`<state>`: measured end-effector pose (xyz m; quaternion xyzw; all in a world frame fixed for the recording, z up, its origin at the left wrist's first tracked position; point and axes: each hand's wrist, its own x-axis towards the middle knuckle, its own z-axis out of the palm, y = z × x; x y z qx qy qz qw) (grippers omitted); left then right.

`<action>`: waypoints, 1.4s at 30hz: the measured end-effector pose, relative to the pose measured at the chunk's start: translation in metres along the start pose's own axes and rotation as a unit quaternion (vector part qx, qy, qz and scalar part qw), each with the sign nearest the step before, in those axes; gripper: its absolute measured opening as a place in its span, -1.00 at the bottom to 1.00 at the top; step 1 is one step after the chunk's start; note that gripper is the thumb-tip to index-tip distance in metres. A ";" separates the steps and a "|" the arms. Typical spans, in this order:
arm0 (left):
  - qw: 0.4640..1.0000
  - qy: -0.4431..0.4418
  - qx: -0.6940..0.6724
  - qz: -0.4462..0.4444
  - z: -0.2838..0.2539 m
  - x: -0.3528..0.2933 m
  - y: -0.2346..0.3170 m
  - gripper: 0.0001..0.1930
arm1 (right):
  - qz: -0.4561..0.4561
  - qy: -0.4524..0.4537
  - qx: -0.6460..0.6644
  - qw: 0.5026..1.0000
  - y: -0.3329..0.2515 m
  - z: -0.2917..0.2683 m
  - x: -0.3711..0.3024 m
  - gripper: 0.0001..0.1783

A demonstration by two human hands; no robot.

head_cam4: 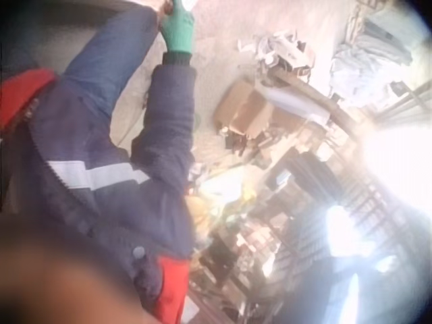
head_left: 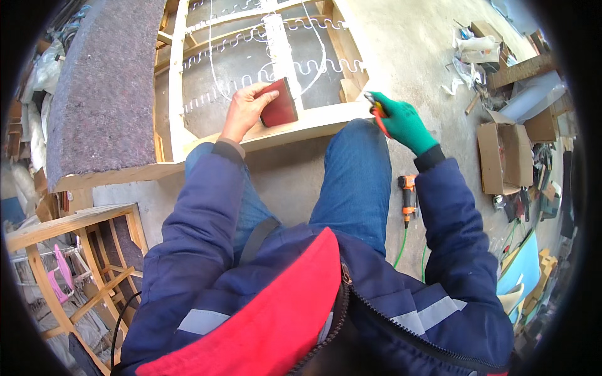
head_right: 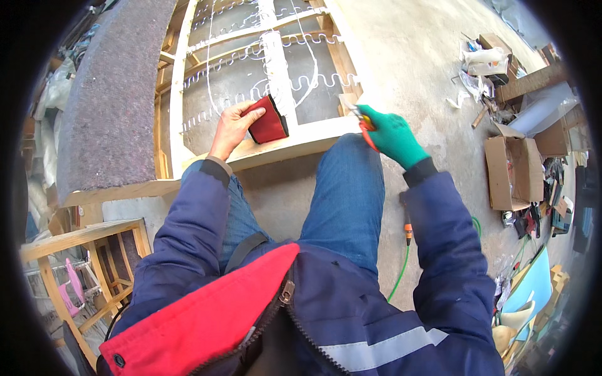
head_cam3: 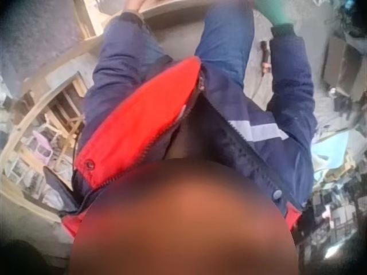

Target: The person cuts red fabric with scissors, then uses a staple gun to attach the fabric to a wooden chair frame with springs. They retrieve circular foam pads from a box and attach them to the fabric-covered frame.

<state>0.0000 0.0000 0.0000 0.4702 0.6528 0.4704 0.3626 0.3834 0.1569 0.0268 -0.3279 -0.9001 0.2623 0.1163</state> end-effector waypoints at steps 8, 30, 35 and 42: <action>0.997 0.034 -0.062 0.016 -0.001 -0.002 -0.022 -0.78 | -0.164 -0.065 -0.186 0.967 -0.019 0.039 0.054 -0.47; 0.998 -0.010 -0.052 0.029 -0.009 -0.002 -0.011 -0.72 | -0.259 -0.227 -0.255 0.904 -0.054 0.075 0.102 -0.28; 0.998 0.006 -0.054 0.030 -0.009 0.000 -0.016 -0.69 | -0.248 -0.243 -0.277 0.896 -0.046 0.080 0.106 -0.35; 0.997 0.005 -0.076 0.016 -0.007 0.002 -0.022 -0.69 | -0.315 -0.158 -0.221 0.909 -0.041 0.090 0.107 -0.42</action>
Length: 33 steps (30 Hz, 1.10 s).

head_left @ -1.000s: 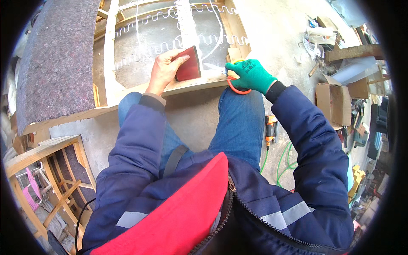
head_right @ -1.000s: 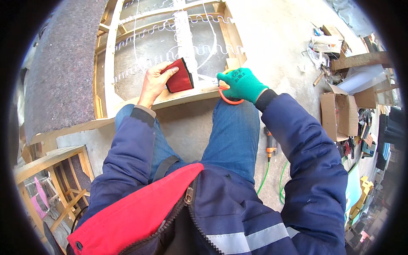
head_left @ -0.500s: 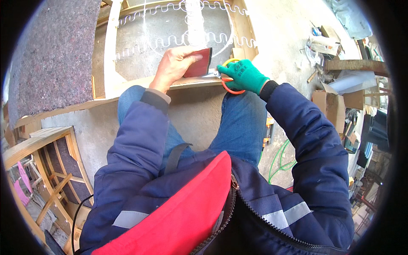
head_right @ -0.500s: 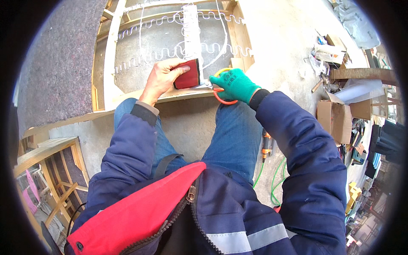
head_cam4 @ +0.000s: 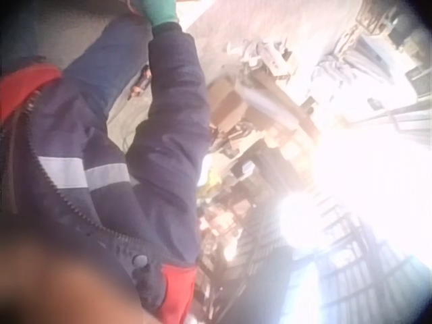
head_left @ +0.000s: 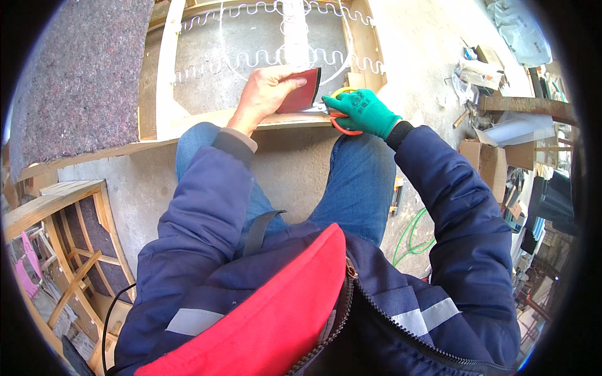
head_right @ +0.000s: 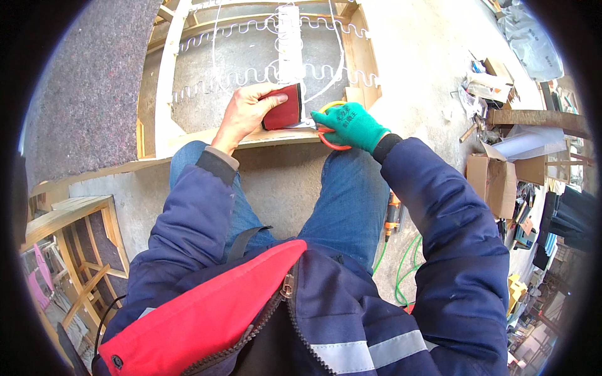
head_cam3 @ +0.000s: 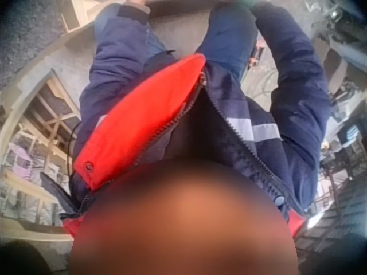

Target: The person cuts red fabric with scissors, then uses a staple gun to attach the fabric to a wooden chair frame with springs. They retrieve circular foam pads from a box and attach them to the fabric-covered frame.

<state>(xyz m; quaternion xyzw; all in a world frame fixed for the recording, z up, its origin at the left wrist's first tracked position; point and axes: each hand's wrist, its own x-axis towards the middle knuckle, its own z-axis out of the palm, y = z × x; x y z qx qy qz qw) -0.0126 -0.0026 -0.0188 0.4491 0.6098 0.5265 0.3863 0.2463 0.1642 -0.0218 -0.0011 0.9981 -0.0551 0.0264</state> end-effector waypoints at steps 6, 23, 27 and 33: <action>0.999 0.014 -0.030 0.014 -0.001 0.002 -0.010 -0.70 | 0.004 -0.007 0.021 1.000 -0.003 0.009 0.012 -0.30; 0.995 0.047 -0.081 -0.040 -0.005 0.001 -0.003 -0.74 | 0.026 0.062 0.069 0.995 -0.026 0.013 0.026 -0.24; 0.992 0.078 -0.082 -0.058 -0.009 -0.002 -0.002 -0.73 | 0.074 0.056 0.096 0.991 -0.032 0.020 0.031 -0.21; 0.989 0.087 -0.113 -0.044 -0.011 -0.006 0.001 -0.72 | 0.088 0.053 0.122 0.987 -0.033 0.021 0.050 -0.31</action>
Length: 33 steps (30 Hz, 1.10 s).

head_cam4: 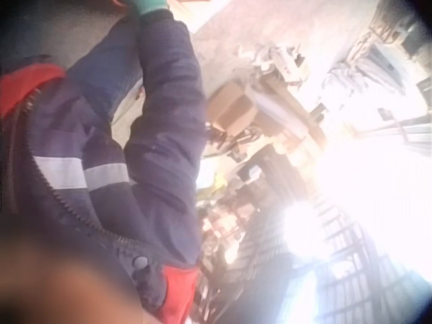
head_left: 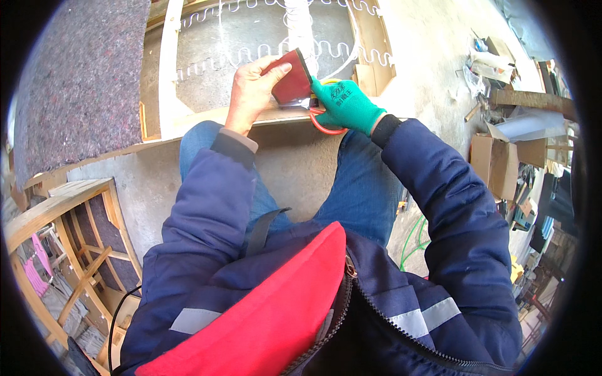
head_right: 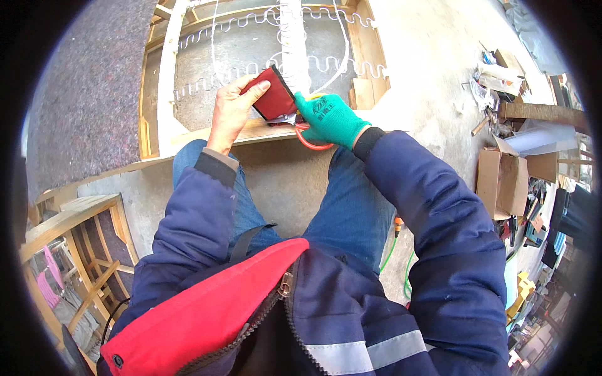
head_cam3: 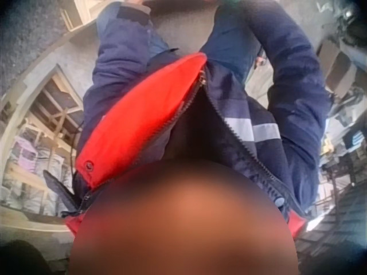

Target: The person cuts red fabric with scissors, then uses a staple gun to attach the fabric to a wooden chair frame with springs. They retrieve circular foam pads from a box and attach them to the fabric-covered frame.

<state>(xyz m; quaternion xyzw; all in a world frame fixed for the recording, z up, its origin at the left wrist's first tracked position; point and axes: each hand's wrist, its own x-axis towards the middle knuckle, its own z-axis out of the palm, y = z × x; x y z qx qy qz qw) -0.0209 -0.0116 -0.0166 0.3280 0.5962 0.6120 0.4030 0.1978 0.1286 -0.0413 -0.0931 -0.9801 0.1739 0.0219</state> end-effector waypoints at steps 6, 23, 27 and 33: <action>0.999 0.015 0.016 0.035 0.003 -0.003 0.004 -0.73 | -0.027 0.012 -0.022 0.999 -0.005 0.000 0.007 -0.29; 0.966 0.198 -0.007 0.164 -0.009 0.013 0.032 -0.72 | -0.078 0.004 -0.098 0.992 -0.032 0.012 0.039 -0.65; 0.913 0.356 0.050 0.194 -0.046 0.010 0.040 -0.76 | -0.016 0.106 -0.045 0.993 -0.029 -0.001 0.052 -0.70; 0.981 0.125 0.138 0.053 -0.045 0.006 0.022 -0.47 | 0.170 0.277 0.034 0.945 -0.016 -0.079 0.017 -0.56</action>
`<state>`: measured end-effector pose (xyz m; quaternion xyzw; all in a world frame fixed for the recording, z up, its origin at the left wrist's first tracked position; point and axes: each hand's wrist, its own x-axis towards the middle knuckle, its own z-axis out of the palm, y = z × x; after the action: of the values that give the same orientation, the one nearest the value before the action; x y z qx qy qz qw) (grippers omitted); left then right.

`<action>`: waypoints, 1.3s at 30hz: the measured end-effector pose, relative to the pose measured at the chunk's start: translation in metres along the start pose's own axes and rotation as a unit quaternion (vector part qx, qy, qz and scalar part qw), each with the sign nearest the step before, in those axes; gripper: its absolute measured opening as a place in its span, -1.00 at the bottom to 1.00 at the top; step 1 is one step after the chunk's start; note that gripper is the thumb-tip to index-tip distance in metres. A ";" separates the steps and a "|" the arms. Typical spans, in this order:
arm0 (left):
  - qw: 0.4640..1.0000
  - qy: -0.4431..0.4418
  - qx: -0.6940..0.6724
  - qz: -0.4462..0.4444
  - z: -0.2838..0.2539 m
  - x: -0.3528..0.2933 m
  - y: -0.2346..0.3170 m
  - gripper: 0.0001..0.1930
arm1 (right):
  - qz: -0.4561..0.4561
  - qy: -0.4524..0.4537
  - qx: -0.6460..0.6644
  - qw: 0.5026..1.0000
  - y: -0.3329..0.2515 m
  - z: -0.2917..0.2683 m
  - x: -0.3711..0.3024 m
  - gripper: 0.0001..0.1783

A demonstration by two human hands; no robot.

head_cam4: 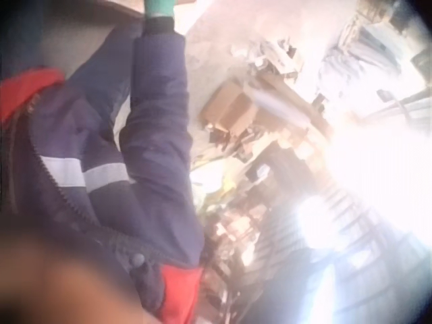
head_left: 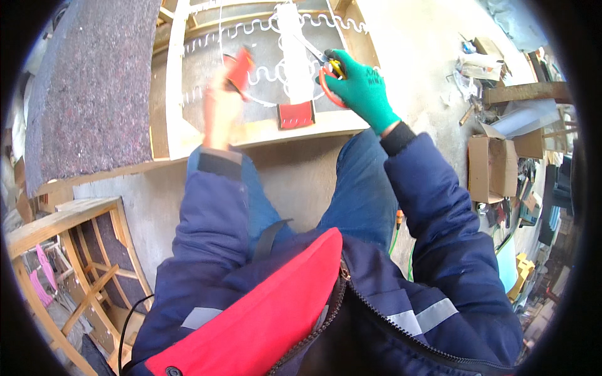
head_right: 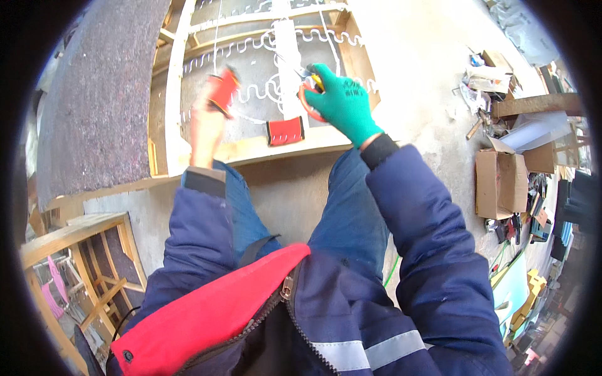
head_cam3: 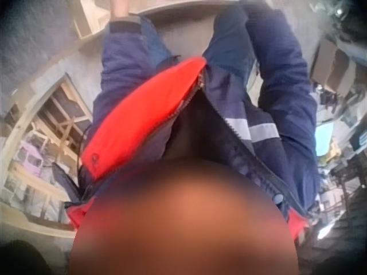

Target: The person cuts red fabric with scissors, then uses a staple gun to attach the fabric to a wooden chair frame with springs. They retrieve circular foam pads from a box and attach them to the fabric-covered frame.

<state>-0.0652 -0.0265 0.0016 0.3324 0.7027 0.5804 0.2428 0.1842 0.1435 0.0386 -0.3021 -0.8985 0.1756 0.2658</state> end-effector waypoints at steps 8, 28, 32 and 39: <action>0.974 -0.166 0.149 0.033 0.038 -0.039 0.018 -0.69 | -0.009 -0.016 0.025 1.000 -0.064 -0.002 -0.016 -0.26; 0.980 -0.080 -0.163 -0.084 0.130 -0.067 0.017 -0.64 | 0.078 0.149 0.126 0.978 -0.037 -0.100 -0.166 -0.39; 0.992 -0.116 0.044 0.025 0.135 -0.059 -0.009 -0.61 | 0.351 0.205 0.153 0.901 0.095 -0.164 -0.285 -0.48; 0.923 -0.142 0.171 0.314 0.206 -0.088 -0.045 -0.65 | 0.611 0.079 -0.076 0.784 0.226 0.005 -0.555 -0.41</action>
<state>0.1344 0.0377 -0.0891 0.6510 0.6095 0.4445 0.0845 0.6580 -0.0395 -0.2788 -0.8201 -0.5120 0.2075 0.1490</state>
